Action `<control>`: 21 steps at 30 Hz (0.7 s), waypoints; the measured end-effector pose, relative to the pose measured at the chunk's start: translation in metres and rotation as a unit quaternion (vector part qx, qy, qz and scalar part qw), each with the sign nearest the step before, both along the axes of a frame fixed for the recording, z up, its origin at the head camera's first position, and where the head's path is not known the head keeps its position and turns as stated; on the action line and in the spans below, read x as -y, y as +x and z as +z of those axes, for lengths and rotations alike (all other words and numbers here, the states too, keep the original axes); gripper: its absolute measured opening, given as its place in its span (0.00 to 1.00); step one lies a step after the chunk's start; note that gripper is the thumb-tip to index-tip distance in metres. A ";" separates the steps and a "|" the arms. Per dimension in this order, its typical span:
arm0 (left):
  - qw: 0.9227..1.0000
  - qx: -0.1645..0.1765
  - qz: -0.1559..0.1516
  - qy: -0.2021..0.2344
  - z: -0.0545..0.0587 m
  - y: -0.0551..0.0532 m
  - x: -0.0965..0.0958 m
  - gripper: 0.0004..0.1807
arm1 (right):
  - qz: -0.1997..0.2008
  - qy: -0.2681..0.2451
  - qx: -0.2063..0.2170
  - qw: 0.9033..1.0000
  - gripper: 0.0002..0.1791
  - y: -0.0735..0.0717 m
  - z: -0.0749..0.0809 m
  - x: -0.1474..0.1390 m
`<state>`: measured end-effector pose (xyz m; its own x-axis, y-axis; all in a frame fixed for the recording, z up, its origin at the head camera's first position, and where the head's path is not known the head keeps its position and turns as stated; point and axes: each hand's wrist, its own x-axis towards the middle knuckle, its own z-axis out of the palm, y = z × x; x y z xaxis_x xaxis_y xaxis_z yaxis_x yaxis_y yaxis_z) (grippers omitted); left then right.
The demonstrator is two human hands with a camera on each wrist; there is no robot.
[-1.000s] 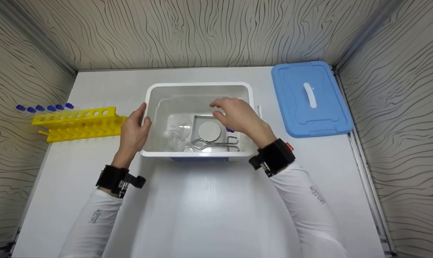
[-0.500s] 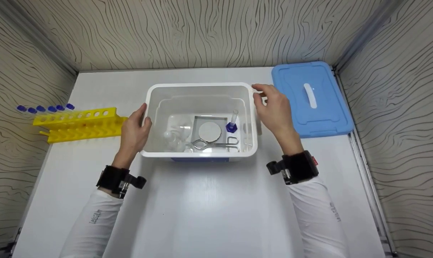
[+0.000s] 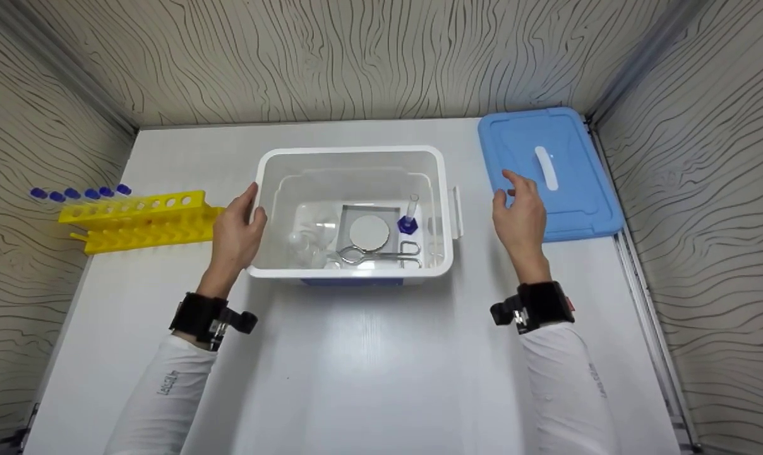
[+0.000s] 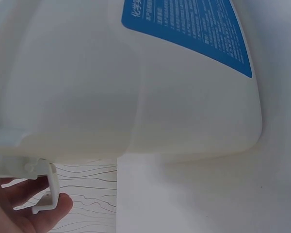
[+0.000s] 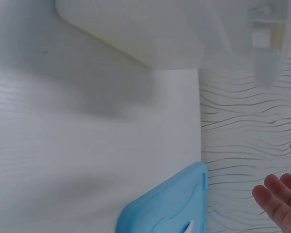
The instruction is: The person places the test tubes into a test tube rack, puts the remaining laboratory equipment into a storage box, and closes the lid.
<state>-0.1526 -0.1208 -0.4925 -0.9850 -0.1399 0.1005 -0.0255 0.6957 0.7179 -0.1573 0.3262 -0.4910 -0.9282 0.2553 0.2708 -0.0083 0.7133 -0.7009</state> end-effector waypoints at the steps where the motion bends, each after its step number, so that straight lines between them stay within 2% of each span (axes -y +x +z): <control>1: 1.000 0.001 0.000 0.001 0.000 0.000 0.000 0.28 | -0.005 0.002 0.011 1.000 0.21 0.001 -0.006 -0.004; 8: 1.000 -0.004 0.005 0.005 0.000 0.000 0.000 0.28 | -0.027 0.027 0.083 0.996 0.21 0.004 -0.038 -0.023; 12: 1.000 -0.005 0.007 0.006 0.000 -0.001 0.000 0.28 | -0.032 0.047 0.114 0.992 0.23 0.003 -0.049 -0.028; 18: 1.000 0.002 0.005 0.004 0.000 -0.001 -0.001 0.28 | -0.019 0.085 0.135 0.987 0.23 0.000 -0.063 -0.031; 21: 1.000 0.003 0.005 0.006 0.001 -0.001 0.000 0.28 | -0.011 0.093 0.160 0.983 0.25 0.001 -0.069 -0.033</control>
<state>-0.1535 -0.1205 -0.4918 -0.9842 -0.1506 0.0932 -0.0363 0.6867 0.7260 -0.1559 0.3592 -0.5601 -0.9684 0.2490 0.0105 0.2070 0.8270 -0.5228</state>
